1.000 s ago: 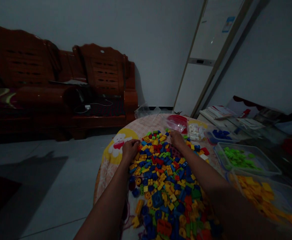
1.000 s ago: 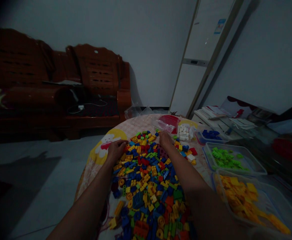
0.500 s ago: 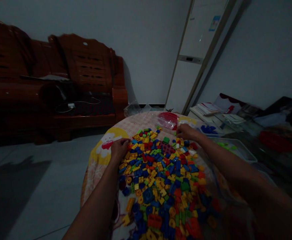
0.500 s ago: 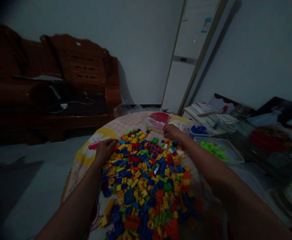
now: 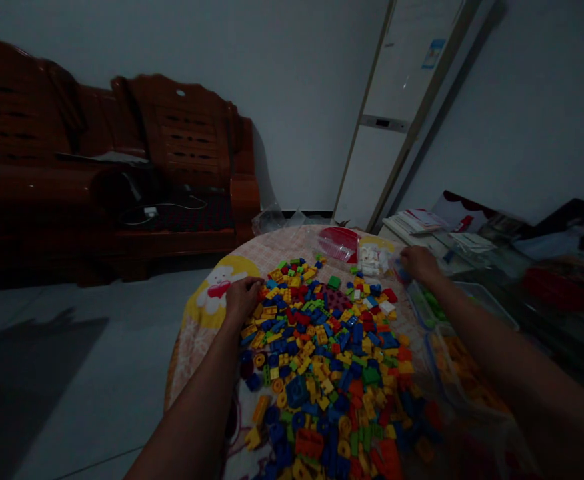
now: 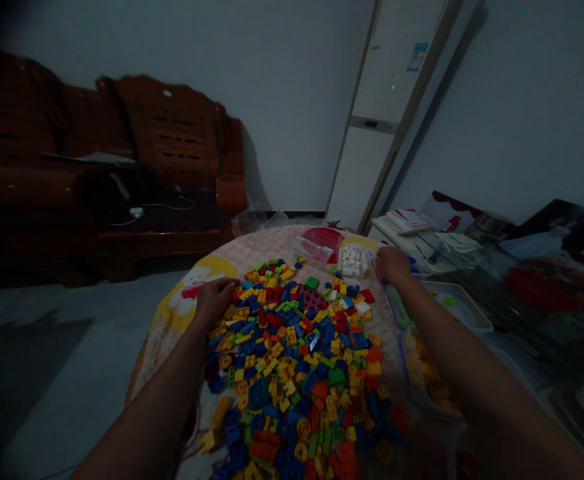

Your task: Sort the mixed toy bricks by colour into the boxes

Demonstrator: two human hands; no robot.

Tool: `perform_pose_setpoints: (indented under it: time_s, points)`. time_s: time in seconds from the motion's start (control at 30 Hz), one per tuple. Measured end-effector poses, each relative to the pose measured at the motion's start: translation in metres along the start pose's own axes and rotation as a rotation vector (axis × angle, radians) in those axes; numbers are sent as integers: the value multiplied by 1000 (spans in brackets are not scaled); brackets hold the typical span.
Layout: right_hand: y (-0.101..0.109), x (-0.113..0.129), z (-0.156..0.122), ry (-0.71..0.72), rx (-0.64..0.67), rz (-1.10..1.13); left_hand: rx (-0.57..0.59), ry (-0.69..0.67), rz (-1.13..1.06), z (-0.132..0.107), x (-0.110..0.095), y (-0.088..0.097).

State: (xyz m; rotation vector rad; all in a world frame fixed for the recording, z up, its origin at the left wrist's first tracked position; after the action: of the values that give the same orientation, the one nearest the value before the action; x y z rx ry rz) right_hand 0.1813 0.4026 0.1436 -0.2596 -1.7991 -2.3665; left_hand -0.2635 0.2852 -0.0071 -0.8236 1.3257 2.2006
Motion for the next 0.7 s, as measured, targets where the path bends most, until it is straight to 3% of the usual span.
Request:
perform_pose_setpoints:
  time_s: [0.23,0.37,0.5,0.7]
  points:
    - [-75,117,-48,277,195,-190,-8,28,-43,-2,0,-1]
    - [-107,163,-68,412,266,-199,-9,27,-56,-2,0,-1]
    - [-132,184,-66,454,298,-198,-17,54,-76,-4,3,-2]
    - [-165,190,-51,440,331,-197,-14,40,-51,-4,2,-1]
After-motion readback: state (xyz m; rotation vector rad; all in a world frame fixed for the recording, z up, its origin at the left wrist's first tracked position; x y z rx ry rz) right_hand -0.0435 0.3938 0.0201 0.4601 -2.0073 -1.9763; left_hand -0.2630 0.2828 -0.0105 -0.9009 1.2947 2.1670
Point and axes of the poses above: each hand's wrist, its own z-axis towards the middle knuckle, its own y-axis out of the back of the hand, x = y × z, the point moved 10 cm from there along z, towards the middle knuckle, and after that the axes turned 15 degrees about -y, right-handed, at the moved point
